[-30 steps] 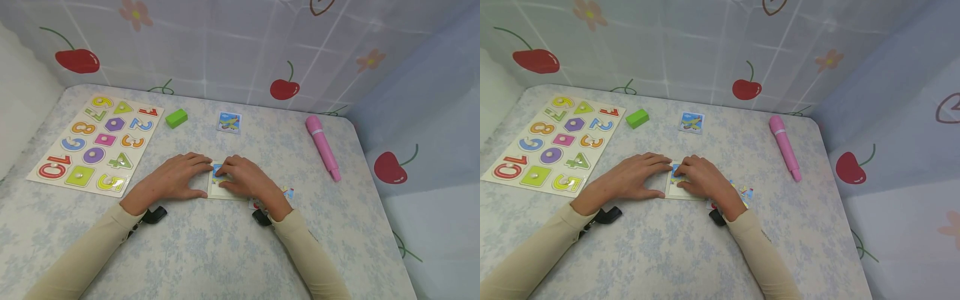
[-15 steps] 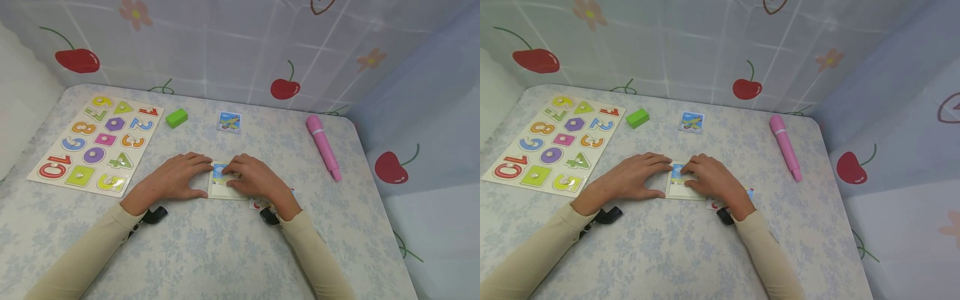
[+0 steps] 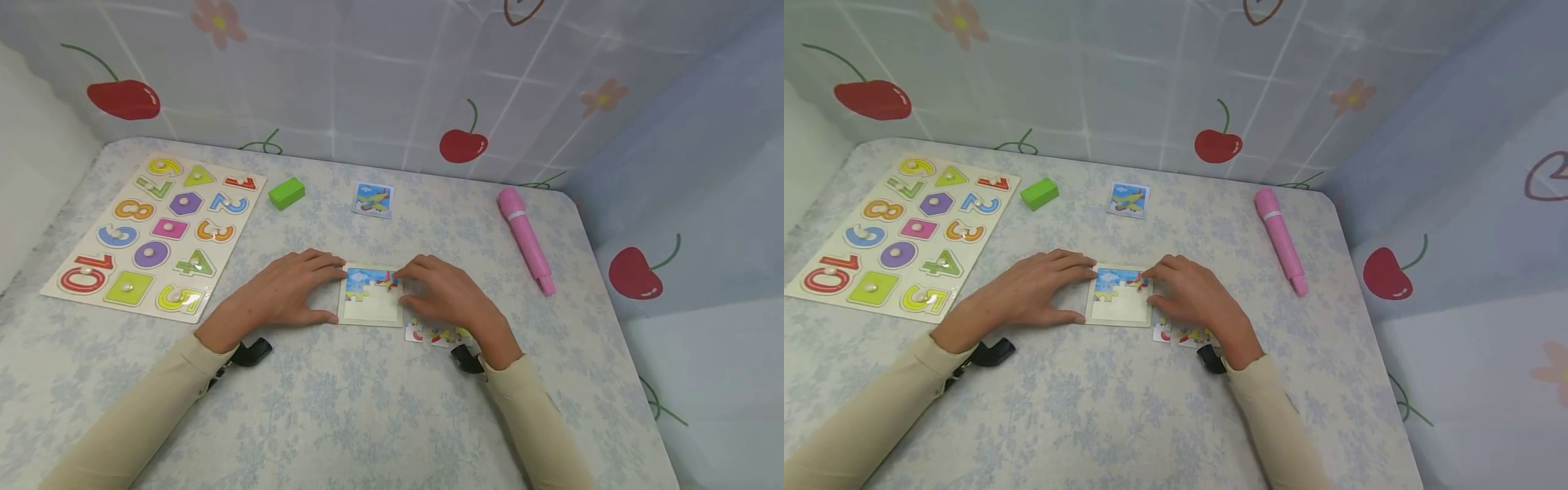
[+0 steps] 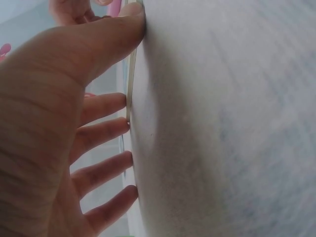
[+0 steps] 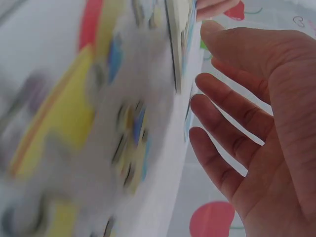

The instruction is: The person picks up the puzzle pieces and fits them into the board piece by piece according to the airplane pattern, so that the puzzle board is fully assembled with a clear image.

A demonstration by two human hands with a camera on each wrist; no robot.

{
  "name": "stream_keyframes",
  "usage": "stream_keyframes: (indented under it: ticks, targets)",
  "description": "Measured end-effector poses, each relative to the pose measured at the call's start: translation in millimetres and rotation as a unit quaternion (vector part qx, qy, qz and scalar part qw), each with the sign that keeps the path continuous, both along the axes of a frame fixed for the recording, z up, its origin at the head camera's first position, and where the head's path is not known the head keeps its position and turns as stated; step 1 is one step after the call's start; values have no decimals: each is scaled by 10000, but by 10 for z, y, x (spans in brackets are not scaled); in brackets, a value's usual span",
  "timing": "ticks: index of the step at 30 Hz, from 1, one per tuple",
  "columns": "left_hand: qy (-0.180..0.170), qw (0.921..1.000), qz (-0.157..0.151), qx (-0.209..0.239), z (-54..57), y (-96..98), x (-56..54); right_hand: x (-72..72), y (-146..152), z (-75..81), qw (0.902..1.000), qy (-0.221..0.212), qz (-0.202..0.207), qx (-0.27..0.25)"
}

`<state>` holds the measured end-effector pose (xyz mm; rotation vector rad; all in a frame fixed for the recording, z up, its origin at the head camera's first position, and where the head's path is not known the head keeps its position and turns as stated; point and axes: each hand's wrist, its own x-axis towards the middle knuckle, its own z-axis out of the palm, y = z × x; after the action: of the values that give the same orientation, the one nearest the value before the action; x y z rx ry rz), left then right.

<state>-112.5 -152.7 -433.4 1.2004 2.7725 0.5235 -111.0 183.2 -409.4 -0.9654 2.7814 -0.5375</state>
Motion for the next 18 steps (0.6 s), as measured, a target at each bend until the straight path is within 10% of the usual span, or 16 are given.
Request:
stream_keyframes:
  ticks: [18]
  targets:
    - [48,10000,-21,51,-20,1,9,247,437,-19,9972,-104,-701,257]
